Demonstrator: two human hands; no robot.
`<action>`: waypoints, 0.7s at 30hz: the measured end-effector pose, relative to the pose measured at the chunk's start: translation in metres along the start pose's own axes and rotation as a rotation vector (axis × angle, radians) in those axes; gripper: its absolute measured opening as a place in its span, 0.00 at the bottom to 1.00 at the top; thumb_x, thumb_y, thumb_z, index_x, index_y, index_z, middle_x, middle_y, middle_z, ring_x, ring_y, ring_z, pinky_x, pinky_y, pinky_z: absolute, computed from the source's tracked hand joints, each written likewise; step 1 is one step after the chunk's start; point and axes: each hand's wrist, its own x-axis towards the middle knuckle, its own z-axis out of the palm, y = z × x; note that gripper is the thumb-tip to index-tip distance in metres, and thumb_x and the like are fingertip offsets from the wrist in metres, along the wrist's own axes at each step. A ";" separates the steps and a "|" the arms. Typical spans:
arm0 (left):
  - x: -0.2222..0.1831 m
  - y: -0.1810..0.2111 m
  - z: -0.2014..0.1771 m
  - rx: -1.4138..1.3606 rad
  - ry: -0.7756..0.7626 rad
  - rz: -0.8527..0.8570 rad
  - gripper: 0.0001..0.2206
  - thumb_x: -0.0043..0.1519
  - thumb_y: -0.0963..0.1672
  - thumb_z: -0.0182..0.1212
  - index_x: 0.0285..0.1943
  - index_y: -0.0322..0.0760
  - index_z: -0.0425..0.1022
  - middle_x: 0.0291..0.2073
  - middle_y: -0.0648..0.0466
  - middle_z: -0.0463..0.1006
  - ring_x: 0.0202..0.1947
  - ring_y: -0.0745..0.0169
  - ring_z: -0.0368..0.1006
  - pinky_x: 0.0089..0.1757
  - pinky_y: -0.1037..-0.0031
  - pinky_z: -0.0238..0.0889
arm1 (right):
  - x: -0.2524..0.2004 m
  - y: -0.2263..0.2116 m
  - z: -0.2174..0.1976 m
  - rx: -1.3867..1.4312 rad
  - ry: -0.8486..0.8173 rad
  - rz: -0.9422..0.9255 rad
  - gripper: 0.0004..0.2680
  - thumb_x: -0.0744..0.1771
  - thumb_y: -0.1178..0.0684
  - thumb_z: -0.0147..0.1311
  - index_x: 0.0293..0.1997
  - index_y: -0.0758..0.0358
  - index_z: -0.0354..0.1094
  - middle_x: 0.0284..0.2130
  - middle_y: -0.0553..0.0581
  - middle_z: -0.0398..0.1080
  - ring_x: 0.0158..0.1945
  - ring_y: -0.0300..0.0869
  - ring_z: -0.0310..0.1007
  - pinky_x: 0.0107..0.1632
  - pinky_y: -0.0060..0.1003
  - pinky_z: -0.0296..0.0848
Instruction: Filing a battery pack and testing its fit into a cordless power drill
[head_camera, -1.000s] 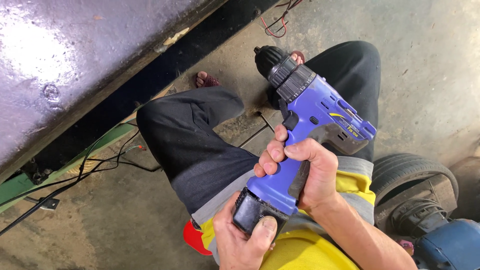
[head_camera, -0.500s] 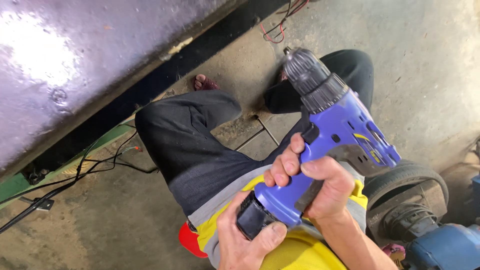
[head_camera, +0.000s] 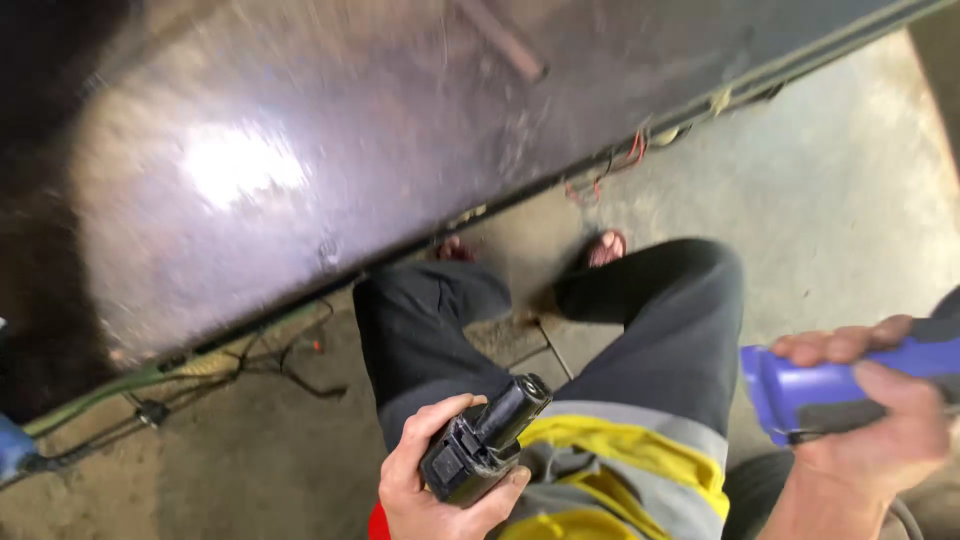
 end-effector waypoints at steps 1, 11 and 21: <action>0.009 0.004 0.000 -0.006 0.006 0.031 0.30 0.36 0.42 0.81 0.51 0.36 0.78 0.41 0.50 0.85 0.38 0.66 0.80 0.46 0.79 0.72 | 0.002 -0.005 0.010 0.021 -0.010 -0.022 0.10 0.58 0.50 0.49 0.42 0.48 0.65 0.30 0.44 0.69 0.32 0.42 0.70 0.49 0.40 0.74; 0.068 0.032 -0.007 -0.298 0.077 -0.248 0.25 0.37 0.40 0.73 0.48 0.32 0.82 0.21 0.56 0.77 0.20 0.71 0.67 0.27 0.79 0.63 | 0.130 -0.066 0.074 -0.549 -0.347 -0.428 0.06 0.70 0.49 0.55 0.47 0.54 0.65 0.41 0.46 0.67 0.50 0.35 0.68 0.48 0.35 0.68; 0.117 0.054 -0.035 -0.156 0.148 -0.185 0.29 0.34 0.43 0.82 0.50 0.40 0.84 0.32 0.57 0.81 0.27 0.70 0.72 0.35 0.82 0.64 | 0.209 -0.091 0.155 -1.813 -0.007 -1.644 0.24 0.52 0.46 0.54 0.52 0.37 0.80 0.33 0.40 0.75 0.40 0.39 0.80 0.44 0.33 0.72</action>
